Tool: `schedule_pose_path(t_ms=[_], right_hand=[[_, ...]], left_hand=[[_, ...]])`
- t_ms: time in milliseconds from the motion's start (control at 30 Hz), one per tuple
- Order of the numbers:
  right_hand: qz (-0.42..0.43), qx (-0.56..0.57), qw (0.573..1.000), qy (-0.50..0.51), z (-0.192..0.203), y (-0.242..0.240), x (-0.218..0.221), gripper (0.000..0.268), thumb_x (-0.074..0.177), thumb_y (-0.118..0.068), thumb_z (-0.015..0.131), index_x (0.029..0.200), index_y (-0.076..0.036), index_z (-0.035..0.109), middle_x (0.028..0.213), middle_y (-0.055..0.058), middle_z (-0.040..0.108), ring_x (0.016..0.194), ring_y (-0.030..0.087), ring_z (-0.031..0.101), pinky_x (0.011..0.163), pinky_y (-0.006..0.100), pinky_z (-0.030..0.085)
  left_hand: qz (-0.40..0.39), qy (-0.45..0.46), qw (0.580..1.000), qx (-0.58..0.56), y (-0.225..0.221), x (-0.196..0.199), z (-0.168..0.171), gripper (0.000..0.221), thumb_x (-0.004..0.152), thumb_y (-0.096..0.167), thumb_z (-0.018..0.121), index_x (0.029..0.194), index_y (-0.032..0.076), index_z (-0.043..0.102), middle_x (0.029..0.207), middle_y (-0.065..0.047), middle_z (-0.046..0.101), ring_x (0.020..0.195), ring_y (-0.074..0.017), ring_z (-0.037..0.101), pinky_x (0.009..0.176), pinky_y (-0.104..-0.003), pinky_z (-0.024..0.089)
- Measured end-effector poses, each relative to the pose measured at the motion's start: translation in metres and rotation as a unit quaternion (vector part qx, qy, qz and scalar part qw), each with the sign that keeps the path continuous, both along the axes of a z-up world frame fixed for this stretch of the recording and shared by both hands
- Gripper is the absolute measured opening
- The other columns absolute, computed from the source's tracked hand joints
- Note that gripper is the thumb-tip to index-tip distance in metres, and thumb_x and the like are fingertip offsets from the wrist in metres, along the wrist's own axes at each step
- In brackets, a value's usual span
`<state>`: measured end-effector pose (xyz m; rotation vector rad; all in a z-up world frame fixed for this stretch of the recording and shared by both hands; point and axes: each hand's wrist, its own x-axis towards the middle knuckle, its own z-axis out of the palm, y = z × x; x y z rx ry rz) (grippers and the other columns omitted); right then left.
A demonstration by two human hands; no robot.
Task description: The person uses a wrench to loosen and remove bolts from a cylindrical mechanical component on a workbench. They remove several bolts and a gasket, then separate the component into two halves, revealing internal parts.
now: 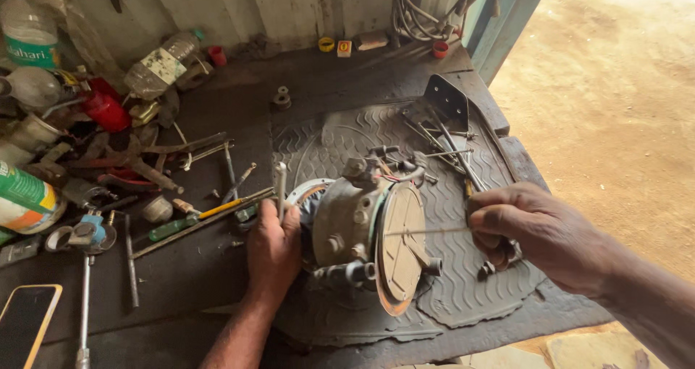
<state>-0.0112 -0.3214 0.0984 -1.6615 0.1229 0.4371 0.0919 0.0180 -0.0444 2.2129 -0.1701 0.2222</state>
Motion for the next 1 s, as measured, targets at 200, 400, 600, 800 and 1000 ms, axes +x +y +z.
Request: schedule_pose_path(t_ms=[200,400,600,800,1000], right_hand=[[-0.088,0.024,0.992,-0.086,0.019,-0.078,0.000,0.029,0.100,-0.015,0.059,0.083,0.008,0.062,0.070,0.011,0.053,0.068,0.024,0.054,0.062,0.042,0.047],[-0.111,0.062,0.990,-0.053,-0.038,-0.114,-0.005,0.027,0.099,-0.018,0.059,0.092,0.008,0.066,0.079,0.022,0.072,0.075,0.030,0.068,0.071,0.043,0.051],[-0.103,0.064,0.989,0.089,-0.101,-0.075,-0.014,0.027,0.088,-0.021,0.064,0.082,0.004,0.072,0.074,0.015,0.074,0.068,0.022,0.068,0.064,0.037,0.052],[-0.065,0.077,0.986,0.133,-0.114,-0.075,-0.021,0.028,0.090,-0.025,0.067,0.086,0.001,0.074,0.077,0.009,0.076,0.067,0.016,0.067,0.063,0.032,0.049],[-0.042,0.116,0.991,0.053,-0.108,-0.098,-0.036,0.022,0.091,-0.019,0.067,0.090,0.002,0.072,0.069,0.010,0.070,0.063,0.016,0.062,0.061,0.033,0.050]], left_hand=[[0.053,0.050,0.997,0.025,0.011,0.018,0.005,0.039,0.100,0.042,0.054,0.102,0.003,0.058,0.083,-0.023,0.070,0.082,-0.0464,0.070,0.069,-0.054,0.052],[0.162,-0.001,0.985,0.054,0.046,0.002,0.008,0.029,0.101,0.031,0.062,0.107,0.003,0.062,0.084,-0.021,0.069,0.079,-0.0411,0.066,0.068,-0.050,0.050],[0.253,0.026,0.947,-0.195,0.046,-0.051,0.040,0.017,0.097,0.019,0.073,0.100,0.004,0.067,0.070,0.001,0.051,0.059,-0.0092,0.041,0.052,-0.030,0.033],[0.261,0.072,0.899,-0.344,-0.012,-0.127,0.088,0.010,0.086,0.013,0.075,0.094,0.008,0.071,0.061,0.004,0.047,0.049,-0.0050,0.037,0.045,-0.024,0.025],[0.155,0.127,0.907,-0.371,-0.118,-0.165,0.089,0.012,0.081,0.011,0.082,0.089,0.003,0.077,0.069,-0.002,0.065,0.052,-0.0051,0.048,0.046,-0.022,0.038]])
